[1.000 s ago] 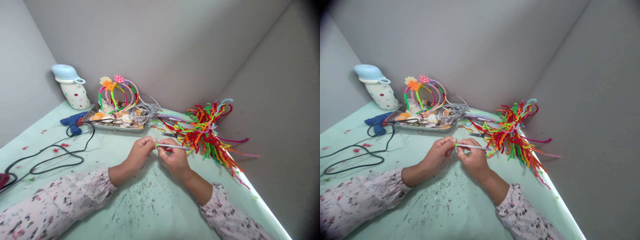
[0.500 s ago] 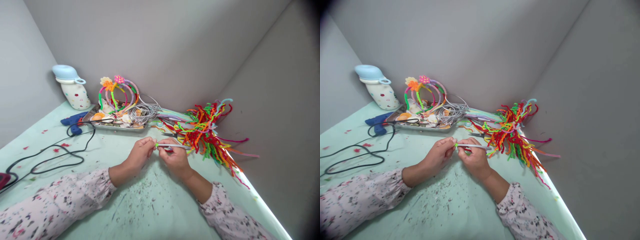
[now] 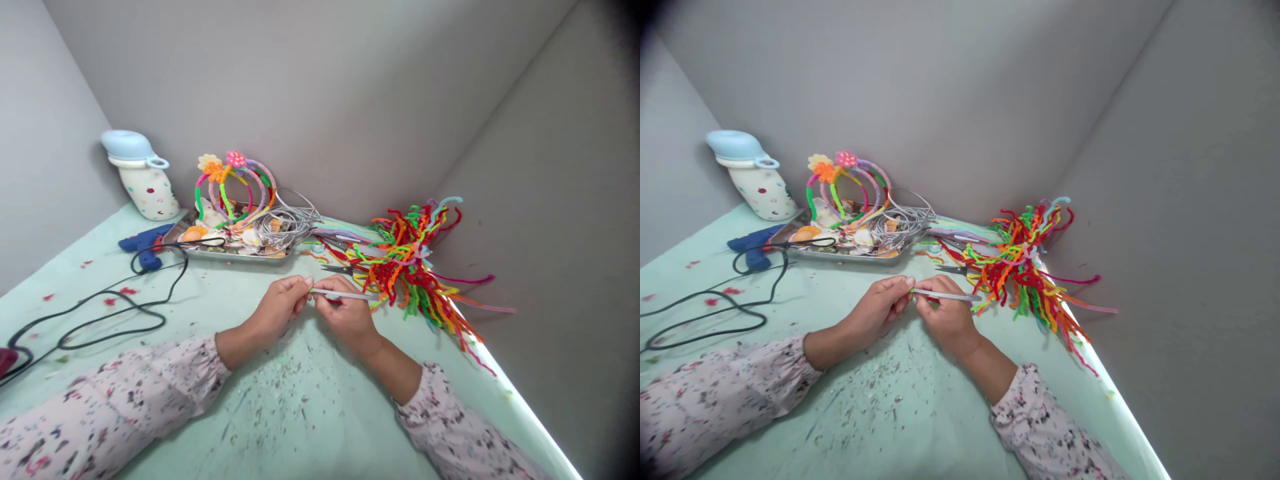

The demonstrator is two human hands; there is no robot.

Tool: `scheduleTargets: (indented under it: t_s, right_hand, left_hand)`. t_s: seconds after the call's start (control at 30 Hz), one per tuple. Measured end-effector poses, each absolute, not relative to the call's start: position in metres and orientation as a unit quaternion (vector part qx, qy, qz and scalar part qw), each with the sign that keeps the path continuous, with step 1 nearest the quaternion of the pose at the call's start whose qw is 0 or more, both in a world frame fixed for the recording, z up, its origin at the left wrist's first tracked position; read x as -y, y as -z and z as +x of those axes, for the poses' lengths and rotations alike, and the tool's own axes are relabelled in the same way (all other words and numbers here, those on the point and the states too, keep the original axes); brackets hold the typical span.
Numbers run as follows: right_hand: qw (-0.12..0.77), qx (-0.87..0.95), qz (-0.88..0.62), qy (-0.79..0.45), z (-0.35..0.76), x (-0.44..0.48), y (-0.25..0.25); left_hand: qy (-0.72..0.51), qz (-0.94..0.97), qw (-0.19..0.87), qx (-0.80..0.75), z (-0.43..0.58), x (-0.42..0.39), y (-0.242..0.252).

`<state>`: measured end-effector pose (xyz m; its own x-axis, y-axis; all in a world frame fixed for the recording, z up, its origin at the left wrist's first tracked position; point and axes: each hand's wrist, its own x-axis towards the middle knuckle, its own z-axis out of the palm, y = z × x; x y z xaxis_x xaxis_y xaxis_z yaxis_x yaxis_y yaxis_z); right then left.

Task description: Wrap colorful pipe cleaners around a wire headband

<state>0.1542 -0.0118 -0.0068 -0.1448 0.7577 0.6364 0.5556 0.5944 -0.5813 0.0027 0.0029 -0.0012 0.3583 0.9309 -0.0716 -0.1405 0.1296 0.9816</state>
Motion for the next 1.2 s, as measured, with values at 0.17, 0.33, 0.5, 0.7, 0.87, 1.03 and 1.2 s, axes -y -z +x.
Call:
scheduleTargets:
  t_s: [0.17, 0.33, 0.5, 0.7, 0.87, 1.03, 1.2]
  right_hand:
    - [0.476, 0.739, -0.46, -0.122, 0.154, 0.013, 0.007]
    - [0.517, 0.681, -0.473, -0.211, 0.157, 0.017, 0.006]
    - [0.596, 0.592, -0.452, -0.299, 0.158, 0.017, 0.005]
    - [0.618, 0.565, -0.442, -0.321, 0.156, 0.016, 0.003]
    - [0.618, 0.566, -0.433, -0.332, 0.157, 0.016, 0.005]
    - [0.614, 0.57, -0.426, -0.342, 0.156, 0.016, 0.005]
    - [0.606, 0.585, -0.426, -0.33, 0.156, 0.017, 0.004]
  left_hand:
    - [-0.419, 0.481, 0.675, -0.371, 0.002, -0.006, 0.002]
    - [-0.428, 0.441, 0.695, -0.373, 0.003, -0.007, -0.002]
    - [-0.423, 0.411, 0.711, -0.384, 0.004, -0.007, -0.005]
    - [-0.408, 0.41, 0.713, -0.397, 0.006, -0.004, -0.012]
    - [-0.406, 0.413, 0.712, -0.398, 0.005, -0.003, -0.014]
    - [-0.426, 0.405, 0.712, -0.383, 0.003, -0.005, -0.01]
    - [-0.446, 0.407, 0.705, -0.372, 0.003, -0.007, -0.008]
